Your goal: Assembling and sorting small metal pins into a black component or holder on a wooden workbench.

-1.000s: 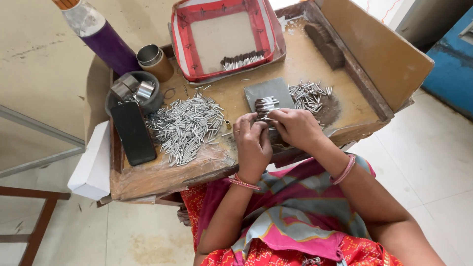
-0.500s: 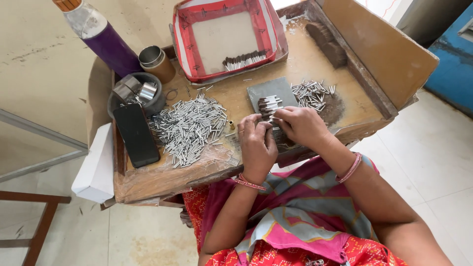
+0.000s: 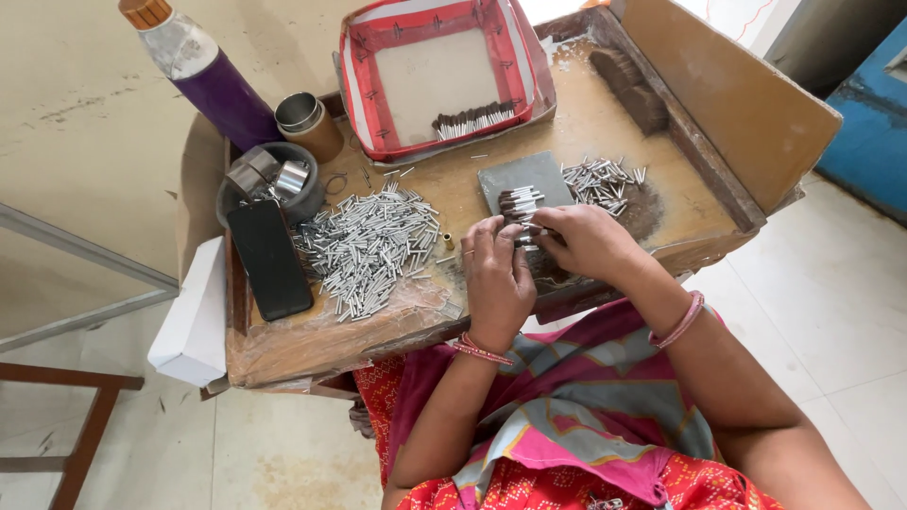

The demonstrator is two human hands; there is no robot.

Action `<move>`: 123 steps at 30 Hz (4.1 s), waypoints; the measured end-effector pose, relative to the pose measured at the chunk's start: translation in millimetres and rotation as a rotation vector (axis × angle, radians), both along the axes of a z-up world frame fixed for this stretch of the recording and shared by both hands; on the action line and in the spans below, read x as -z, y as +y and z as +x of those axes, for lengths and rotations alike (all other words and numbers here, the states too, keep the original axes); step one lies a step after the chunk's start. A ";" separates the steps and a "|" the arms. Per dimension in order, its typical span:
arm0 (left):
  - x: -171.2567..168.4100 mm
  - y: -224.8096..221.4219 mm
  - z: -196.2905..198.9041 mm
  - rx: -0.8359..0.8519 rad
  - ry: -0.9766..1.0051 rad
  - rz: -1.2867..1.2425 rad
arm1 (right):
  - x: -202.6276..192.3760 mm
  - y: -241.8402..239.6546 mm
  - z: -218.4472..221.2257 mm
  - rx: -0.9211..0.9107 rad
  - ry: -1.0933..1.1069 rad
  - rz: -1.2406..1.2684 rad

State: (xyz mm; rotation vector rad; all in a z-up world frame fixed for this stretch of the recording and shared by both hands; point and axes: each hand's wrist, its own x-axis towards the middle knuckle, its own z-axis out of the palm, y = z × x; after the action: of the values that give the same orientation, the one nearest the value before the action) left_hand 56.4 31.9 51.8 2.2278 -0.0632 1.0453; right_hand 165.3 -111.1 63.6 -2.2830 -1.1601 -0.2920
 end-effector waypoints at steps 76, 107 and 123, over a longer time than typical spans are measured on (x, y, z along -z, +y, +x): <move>6.8 -1.3 4.5 -0.037 0.104 0.144 | 2.5 11.7 41.2 0.018 0.015 0.069; 9.8 -2.0 5.2 -0.034 0.091 0.126 | 4.2 15.8 52.7 0.057 0.005 -0.030; 17.0 0.4 11.1 0.000 0.098 0.202 | 8.1 19.1 67.7 0.017 0.025 0.078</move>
State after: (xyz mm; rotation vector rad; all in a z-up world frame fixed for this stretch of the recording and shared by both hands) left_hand 67.5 32.3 34.7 2.4573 -0.1307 0.9643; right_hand 233.0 -92.0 55.5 -2.2229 -1.0988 -0.3095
